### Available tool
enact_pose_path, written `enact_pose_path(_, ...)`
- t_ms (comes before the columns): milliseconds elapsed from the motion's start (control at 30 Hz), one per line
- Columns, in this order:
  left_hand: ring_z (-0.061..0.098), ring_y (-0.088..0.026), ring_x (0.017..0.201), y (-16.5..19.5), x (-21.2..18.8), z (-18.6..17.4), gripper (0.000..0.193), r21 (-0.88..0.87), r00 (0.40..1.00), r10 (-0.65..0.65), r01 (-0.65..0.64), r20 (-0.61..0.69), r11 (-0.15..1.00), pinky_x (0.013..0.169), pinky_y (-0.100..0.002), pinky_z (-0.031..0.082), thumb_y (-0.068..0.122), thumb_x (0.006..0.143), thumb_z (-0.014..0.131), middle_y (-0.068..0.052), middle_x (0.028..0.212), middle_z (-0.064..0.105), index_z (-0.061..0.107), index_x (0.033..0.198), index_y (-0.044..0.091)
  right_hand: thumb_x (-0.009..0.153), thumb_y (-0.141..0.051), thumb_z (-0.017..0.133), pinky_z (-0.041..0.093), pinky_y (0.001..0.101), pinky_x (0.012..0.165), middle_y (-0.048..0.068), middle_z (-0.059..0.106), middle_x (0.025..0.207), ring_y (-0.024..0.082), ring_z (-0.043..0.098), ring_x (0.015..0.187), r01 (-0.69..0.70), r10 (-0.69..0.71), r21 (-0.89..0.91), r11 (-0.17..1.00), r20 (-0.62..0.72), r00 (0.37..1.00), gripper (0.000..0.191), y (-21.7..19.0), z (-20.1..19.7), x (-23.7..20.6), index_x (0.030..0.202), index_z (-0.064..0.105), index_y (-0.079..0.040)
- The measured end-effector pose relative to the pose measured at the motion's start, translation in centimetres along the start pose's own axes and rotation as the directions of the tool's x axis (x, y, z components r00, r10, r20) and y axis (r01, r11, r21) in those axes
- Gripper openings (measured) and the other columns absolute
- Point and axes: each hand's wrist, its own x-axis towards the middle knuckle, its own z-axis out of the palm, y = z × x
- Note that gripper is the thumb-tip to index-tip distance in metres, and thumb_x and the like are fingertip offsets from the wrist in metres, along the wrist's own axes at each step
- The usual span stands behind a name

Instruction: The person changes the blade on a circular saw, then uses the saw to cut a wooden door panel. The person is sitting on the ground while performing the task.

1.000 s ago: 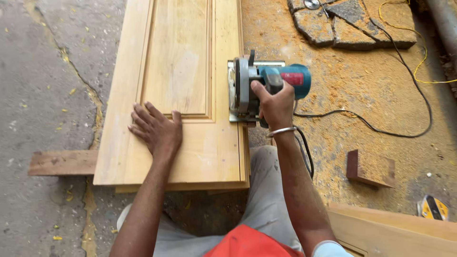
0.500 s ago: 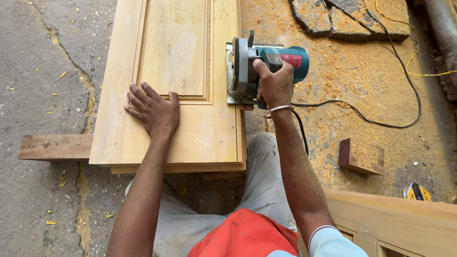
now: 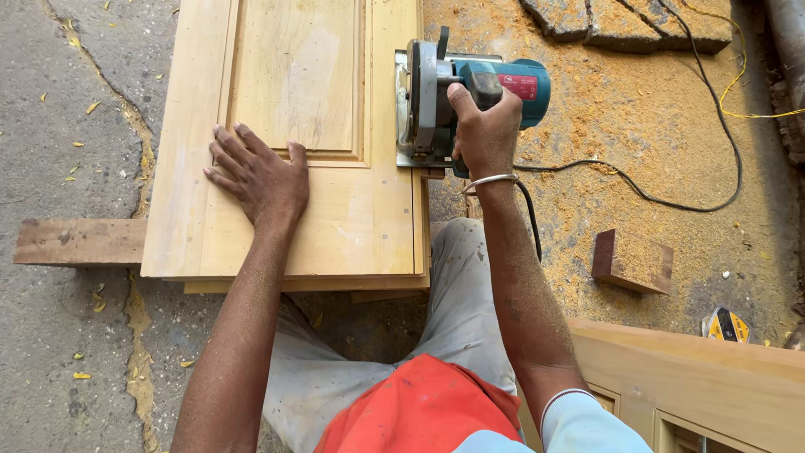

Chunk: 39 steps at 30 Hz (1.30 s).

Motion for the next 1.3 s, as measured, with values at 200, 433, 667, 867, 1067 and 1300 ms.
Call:
enact_pose_path(200, 0.004, -0.045, 0.154, 0.1, -0.2, -0.1, 0.089, -0.003, 1.0, 0.004, -0.004, -0.013, 1.0, 0.123, -0.065, 0.0, 0.052, 0.098, 0.05, -0.03, 0.164, 0.006, 0.014, 0.158, -0.003, 0.091, -0.015, 0.072, 0.043, 0.029, 0.031, 0.004, 0.058, 0.054, 0.013, 0.056, 0.036, 0.004, -0.004, 0.006, 1.0, 0.005, 1.0, 0.022, 0.5, 0.0, 0.1, 0.078, 0.061, -0.002)
enact_pose_path(433, 0.004, -0.046, 0.155, 0.0, -0.2, -0.3, 0.088, -0.031, 1.0, 0.016, -0.017, -0.018, 0.999, 0.124, -0.066, 0.0, 0.053, 0.101, 0.049, -0.031, 0.166, 0.005, 0.015, 0.159, -0.005, 0.092, -0.015, 0.071, 0.045, 0.0288, 0.03, 0.003, 0.059, 0.055, 0.011, 0.057, 0.037, 0.057, -0.057, -0.003, 0.998, 0.007, 0.998, 0.02, 1.6, 0.1, 0.4, 0.08, 0.061, -0.001)
enact_pose_path(667, 0.005, -0.046, 0.156, -0.6, 0.3, 0.8, 0.088, -0.028, 1.0, 0.004, -0.004, -0.004, 1.0, 0.125, -0.067, 0.001, 0.055, 0.103, 0.048, -0.03, 0.168, 0.004, 0.017, 0.16, -0.004, 0.093, -0.014, 0.07, 0.046, 0.0283, 0.032, 0.003, 0.059, 0.058, 0.01, 0.056, 0.039, 0.136, -0.136, 0.028, 0.99, 0.014, 0.991, 0.017, 3.0, 0.0, 0.2, 0.088, 0.061, 0.0)
enact_pose_path(867, 0.007, -0.047, 0.154, -0.9, 0.2, 1.3, 0.087, 0.003, 0.996, 0.05, -0.05, -0.076, 0.999, 0.123, -0.069, 0.003, 0.054, 0.104, 0.047, -0.031, 0.165, 0.006, 0.018, 0.159, -0.006, 0.094, -0.009, 0.074, 0.048, 0.0291, 0.032, 0.005, 0.061, 0.06, 0.011, 0.058, 0.04, 0.119, -0.123, 0.051, 0.992, 0.073, 0.99, 0.018, 3.0, -0.3, 0.4, 0.091, 0.061, 0.003)
enact_pose_path(1067, 0.009, -0.046, 0.154, 0.1, 0.1, -0.6, 0.087, -0.021, 0.999, 0.004, -0.005, -0.04, 1.0, 0.123, -0.066, 0.005, 0.054, 0.099, 0.049, -0.029, 0.165, 0.009, 0.021, 0.158, -0.003, 0.09, -0.012, 0.078, 0.04, 0.0272, 0.033, 0.003, 0.06, 0.06, 0.009, 0.053, 0.039, -0.004, -0.011, 0.15, 0.989, 0.097, 0.995, 0.019, -1.1, -1.0, -1.3, 0.094, 0.064, 0.0)
enact_pose_path(1300, 0.01, -0.044, 0.154, 0.0, 0.1, -0.2, 0.089, -0.01, 1.0, -0.008, 0.008, -0.026, 1.0, 0.123, -0.065, 0.006, 0.057, 0.097, 0.05, -0.028, 0.165, 0.011, 0.022, 0.158, -0.002, 0.097, -0.023, 0.076, 0.038, 0.0262, 0.038, 0.0, 0.053, 0.063, 0.01, 0.048, 0.044, -0.236, 0.209, 0.45, 0.861, 0.11, 0.972, 0.024, -3.4, -10.5, -10.0, 0.093, 0.06, -0.005)
